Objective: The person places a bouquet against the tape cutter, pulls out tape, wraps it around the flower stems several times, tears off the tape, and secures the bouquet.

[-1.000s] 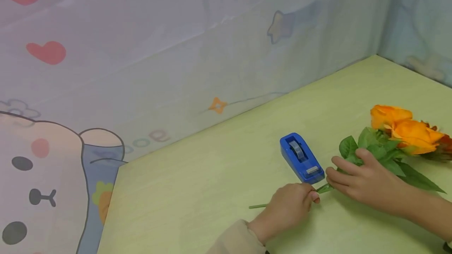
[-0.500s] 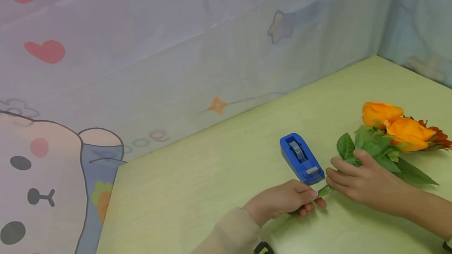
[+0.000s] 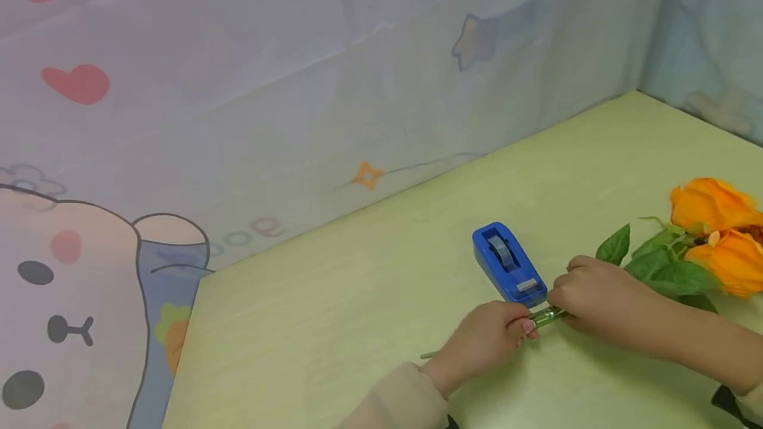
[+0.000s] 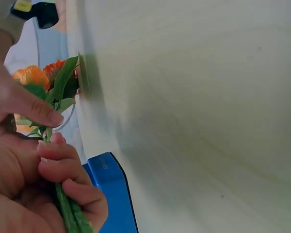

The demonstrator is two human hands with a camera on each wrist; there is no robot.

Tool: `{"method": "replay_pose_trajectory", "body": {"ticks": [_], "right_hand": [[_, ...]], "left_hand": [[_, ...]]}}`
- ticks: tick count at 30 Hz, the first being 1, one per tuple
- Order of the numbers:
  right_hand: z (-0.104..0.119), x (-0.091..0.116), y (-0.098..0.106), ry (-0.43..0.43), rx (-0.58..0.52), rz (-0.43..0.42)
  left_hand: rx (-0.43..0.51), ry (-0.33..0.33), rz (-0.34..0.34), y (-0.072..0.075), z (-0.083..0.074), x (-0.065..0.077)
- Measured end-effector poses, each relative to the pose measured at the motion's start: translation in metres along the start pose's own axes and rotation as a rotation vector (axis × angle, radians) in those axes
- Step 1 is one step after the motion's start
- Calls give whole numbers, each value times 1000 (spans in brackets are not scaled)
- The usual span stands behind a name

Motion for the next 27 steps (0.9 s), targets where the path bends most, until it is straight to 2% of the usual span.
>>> {"method": "replay_pose_trajectory", "body": {"ticks": [2, 4, 8, 12, 15, 20, 23, 25, 27], "right_hand": [[-5, -3, -6, -95, -72, 110], [-9, -4, -8, -152, -142, 163], [-11, -5, -9, -163, -197, 166], [-11, -2, -9, -158, -158, 117], [-8, 1, -6, -116, -99, 16], [0, 10, 10, 38, -82, -293], [1, 18, 16, 93, -108, -428], [2, 21, 19, 107, -116, -481], [3, 24, 20, 117, -119, -529]], "left_hand": [[-96, -38, -9, 1, -3, -1], [-168, -66, -20, 2, -5, -1], [-251, -91, -54, 3, -8, 0], [-280, -86, -75, 3, -10, 1], [-278, -43, -49, 0, -9, 1], [-329, 22, 24, -4, -8, 0], [-398, 23, 38, -4, -12, -1], [-429, 14, 44, -3, -16, -1], [-421, -7, 45, -3, -18, 0]]}}
Point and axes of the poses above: each hand's wrist, its own x-axis away from the middle knuckle, its own y-axis out of the back of the hand, z = x × y, the point moved 8 cm from there along -x, towards the middle knuckle, and after that the axes turned 14 degrees about -y, right-handed, at the moved point
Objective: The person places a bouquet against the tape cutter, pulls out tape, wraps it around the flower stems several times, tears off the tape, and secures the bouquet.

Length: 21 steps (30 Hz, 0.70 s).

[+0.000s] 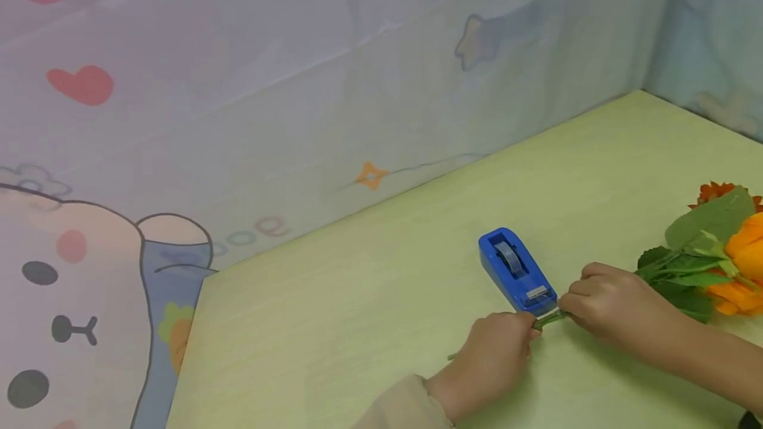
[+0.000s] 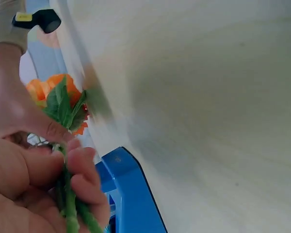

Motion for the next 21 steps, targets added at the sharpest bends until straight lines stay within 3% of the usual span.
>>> {"method": "replay_pose_trajectory", "body": {"ticks": [5, 12, 21], "right_hand": [[4, 2, 4, 21, -2, -47], [7, 8, 2, 32, -6, -52], [11, 9, 7, 63, -23, -93]], "left_hand": [[103, -57, 4, 0, 1, 0], [196, -89, 65, -12, 5, -5], [363, 10, 76, -16, 10, -6]]}}
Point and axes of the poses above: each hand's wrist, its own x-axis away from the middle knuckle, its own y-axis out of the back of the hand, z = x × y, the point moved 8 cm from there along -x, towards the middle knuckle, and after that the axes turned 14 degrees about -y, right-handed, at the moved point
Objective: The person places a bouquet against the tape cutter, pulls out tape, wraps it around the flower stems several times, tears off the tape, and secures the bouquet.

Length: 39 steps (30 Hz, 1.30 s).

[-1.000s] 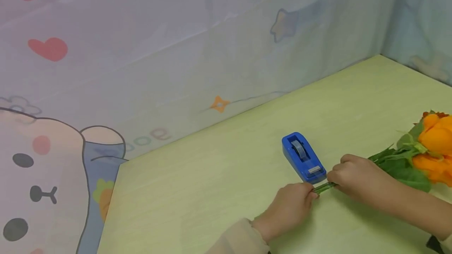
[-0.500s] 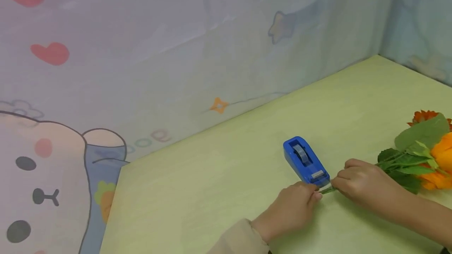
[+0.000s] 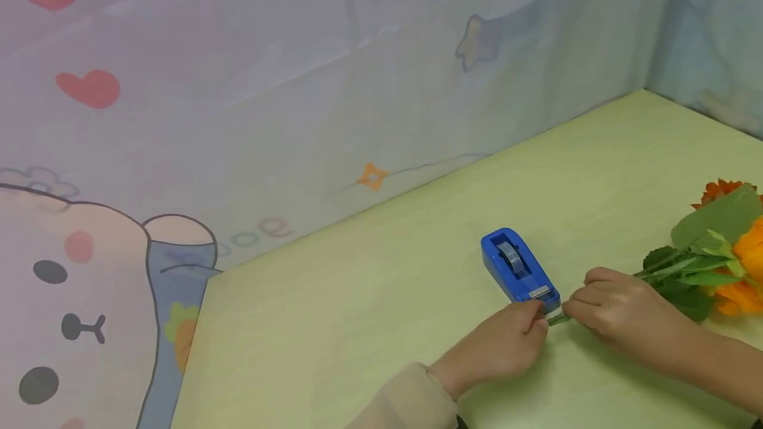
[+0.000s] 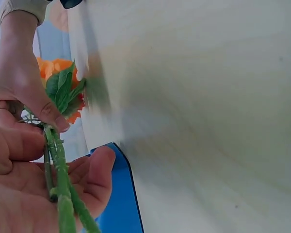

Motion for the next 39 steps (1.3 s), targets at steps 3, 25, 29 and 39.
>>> {"method": "replay_pose_trajectory", "body": {"ticks": [3, 25, 29, 39], "right_hand": [[0, -2, 6, -1, -33, -38], [25, 19, 29, 41, -52, -46], [25, 19, 29, 28, -41, -51], [27, 18, 26, -11, 42, 21]], "left_hand": [[139, 43, -11, -1, 2, 0], [236, 121, 57, -14, 8, 16], [427, 30, 181, -30, -5, 21], [373, 4, 74, -25, -12, 25]]}}
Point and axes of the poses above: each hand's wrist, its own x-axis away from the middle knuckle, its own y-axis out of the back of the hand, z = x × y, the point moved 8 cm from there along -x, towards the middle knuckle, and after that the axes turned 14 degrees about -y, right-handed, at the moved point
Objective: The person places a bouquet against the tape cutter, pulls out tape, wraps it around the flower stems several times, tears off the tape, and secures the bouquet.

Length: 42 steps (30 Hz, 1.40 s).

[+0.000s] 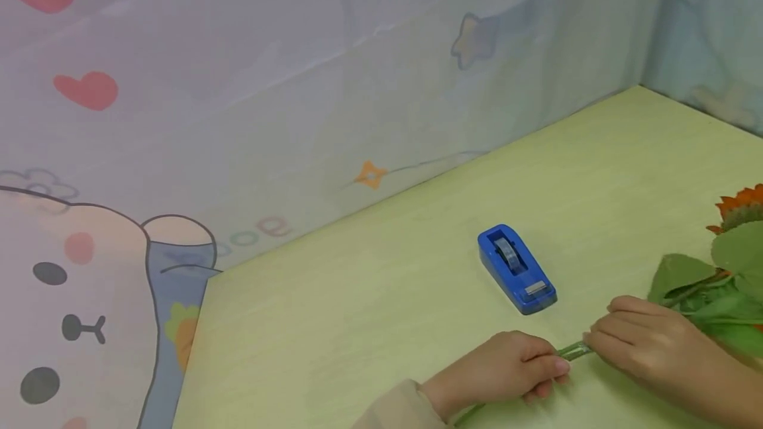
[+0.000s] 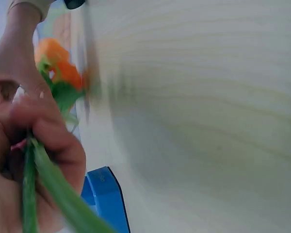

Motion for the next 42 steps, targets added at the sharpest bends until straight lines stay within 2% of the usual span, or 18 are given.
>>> {"method": "replay_pose_trajectory", "body": {"ticks": [4, 7, 11, 18, 22, 27, 30, 32, 34, 36, 39, 41, 42], "right_hand": [[-7, -2, -2, -79, 6, -25], [-14, -1, -5, -132, -23, 5], [-17, -4, -9, -132, -66, 88], [-14, -11, -11, -70, -30, 104], [-16, -9, -21, -59, -16, 213], [-24, -3, -36, -80, -22, 415], [-25, -6, -37, -52, -37, 414], [-25, -8, -36, -30, -49, 387], [-25, -11, -35, -16, -58, 360], [-25, -12, -34, -8, -61, 346], [-24, -13, -33, 2, -61, 309], [-23, -14, -31, 5, -63, 266], [-22, -15, -31, 8, -62, 242]], "left_hand": [[-294, -127, -86, 8, -12, 0], [-454, -214, -159, 11, -22, 3], [-552, -280, -240, 13, -31, 8], [-791, -407, -403, 19, -45, 18], [-983, -460, -485, 18, -51, 22], [-1133, -492, -567, 12, -53, 26], [-1192, -470, -578, 9, -52, 27], [-1199, -456, -567, 8, -51, 27], [-1151, -449, -540, 9, -49, 26], [-1022, -424, -479, 11, -46, 23], [-819, -350, -394, 17, -39, 18], [-730, -276, -335, 20, -34, 13], [-714, -247, -310, 21, -32, 11]]}}
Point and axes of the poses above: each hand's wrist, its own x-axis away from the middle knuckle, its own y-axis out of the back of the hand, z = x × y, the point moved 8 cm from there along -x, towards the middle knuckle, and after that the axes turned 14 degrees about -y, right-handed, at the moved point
